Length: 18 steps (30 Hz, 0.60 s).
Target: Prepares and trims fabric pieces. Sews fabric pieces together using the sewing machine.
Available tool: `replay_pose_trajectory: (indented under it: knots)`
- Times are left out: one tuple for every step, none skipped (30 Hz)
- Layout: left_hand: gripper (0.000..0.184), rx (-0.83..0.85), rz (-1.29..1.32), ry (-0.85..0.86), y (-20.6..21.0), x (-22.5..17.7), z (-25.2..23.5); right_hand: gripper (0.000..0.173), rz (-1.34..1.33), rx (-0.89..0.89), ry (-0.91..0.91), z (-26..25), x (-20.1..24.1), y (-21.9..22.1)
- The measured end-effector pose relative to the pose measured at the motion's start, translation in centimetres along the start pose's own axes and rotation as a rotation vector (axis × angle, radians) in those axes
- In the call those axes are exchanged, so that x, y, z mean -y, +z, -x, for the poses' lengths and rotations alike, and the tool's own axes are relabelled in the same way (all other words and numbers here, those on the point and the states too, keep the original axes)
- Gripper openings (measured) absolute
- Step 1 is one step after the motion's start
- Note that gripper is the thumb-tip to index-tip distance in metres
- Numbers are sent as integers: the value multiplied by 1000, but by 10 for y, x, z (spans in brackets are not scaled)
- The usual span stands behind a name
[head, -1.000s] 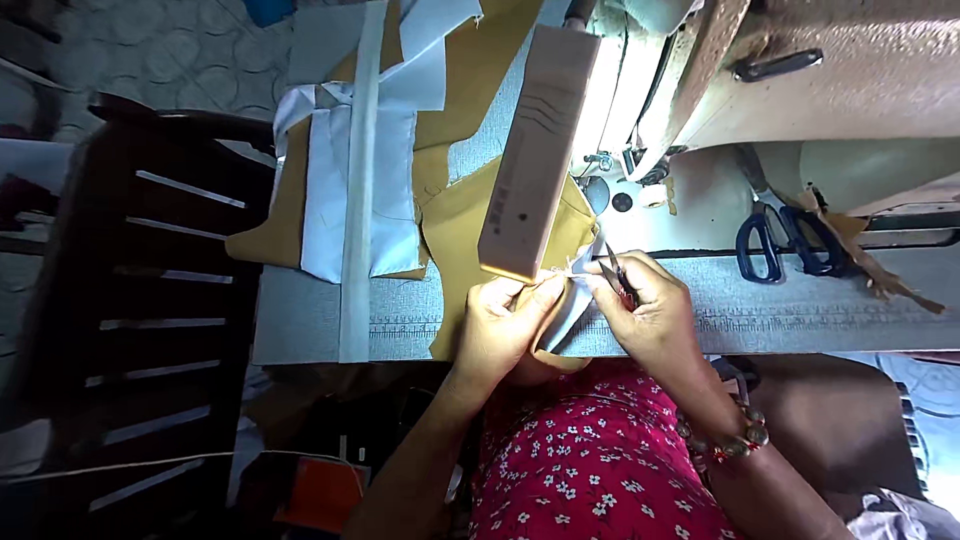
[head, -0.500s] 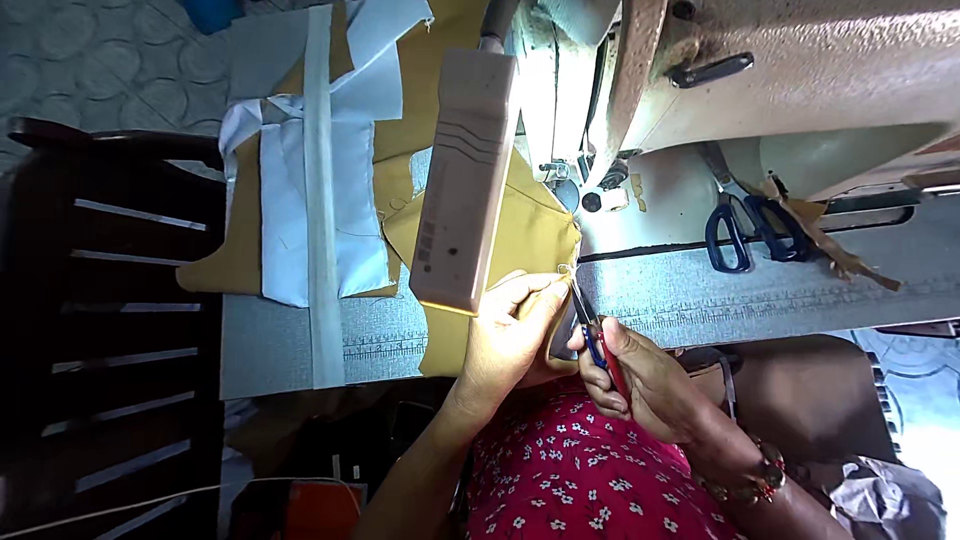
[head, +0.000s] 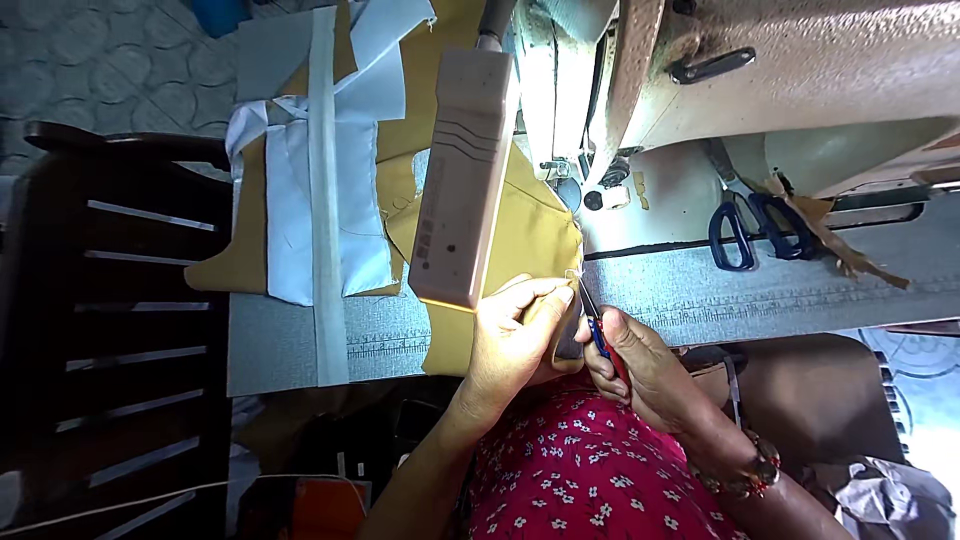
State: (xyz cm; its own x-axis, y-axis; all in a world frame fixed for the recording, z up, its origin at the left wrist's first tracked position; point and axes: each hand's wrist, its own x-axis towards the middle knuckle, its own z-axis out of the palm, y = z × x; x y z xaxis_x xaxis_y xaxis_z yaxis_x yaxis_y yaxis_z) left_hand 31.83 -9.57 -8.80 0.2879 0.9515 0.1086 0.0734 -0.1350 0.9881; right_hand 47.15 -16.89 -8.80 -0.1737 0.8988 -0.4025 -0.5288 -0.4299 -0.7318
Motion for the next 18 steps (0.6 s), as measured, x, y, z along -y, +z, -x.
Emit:
replay_pose_trajectory:
  knots:
    - [14,0,-1,5,0,0,0,31,28,-9,-67,1,-2,-1]
    - [14,-1,-2,8,0,1,1,30,82,-29,-157,2,-4,-2]
    - [13,-2,3,8,0,2,1,29,178,-62,-269,2,-6,-4]
    - [13,-1,13,8,0,2,2,30,330,-110,-395,0,-8,-7]
    - [12,-1,25,3,1,3,3,36,508,-185,-519,-4,-9,-9]
    - [12,1,35,-4,2,2,3,43,662,-270,-622,-10,-9,-9]
    - [13,4,34,-3,4,2,4,43,766,-330,-679,-16,-8,-9]
    - [13,6,19,4,5,2,4,36,832,-368,-715,-21,-7,-8]
    - [13,7,-9,19,5,2,4,27,878,-387,-751,-25,-7,-8]
    - [13,6,-50,46,3,2,4,17,912,-394,-803,-28,-6,-10]
    - [13,2,-102,80,-1,3,3,11,935,-395,-844,-31,-6,-13]
    - [13,-5,-145,102,-8,5,2,8,934,-400,-852,-32,-5,-17]
    - [12,-17,-173,106,-16,6,1,9,915,-416,-831,-32,-3,-21]
    - [12,-30,-171,97,-23,7,0,11,885,-437,-800,-32,-1,-24]
    - [12,-45,-153,77,-27,8,0,11,858,-448,-766,-32,-1,-24]
    - [12,-56,-139,59,-28,9,0,11,835,-449,-739,-32,-2,-23]
    - [12,-63,-125,48,-29,9,0,10,814,-451,-718,-31,-3,-23]
    - [12,-66,-117,42,-28,9,0,10,793,-458,-701,-30,-3,-23]
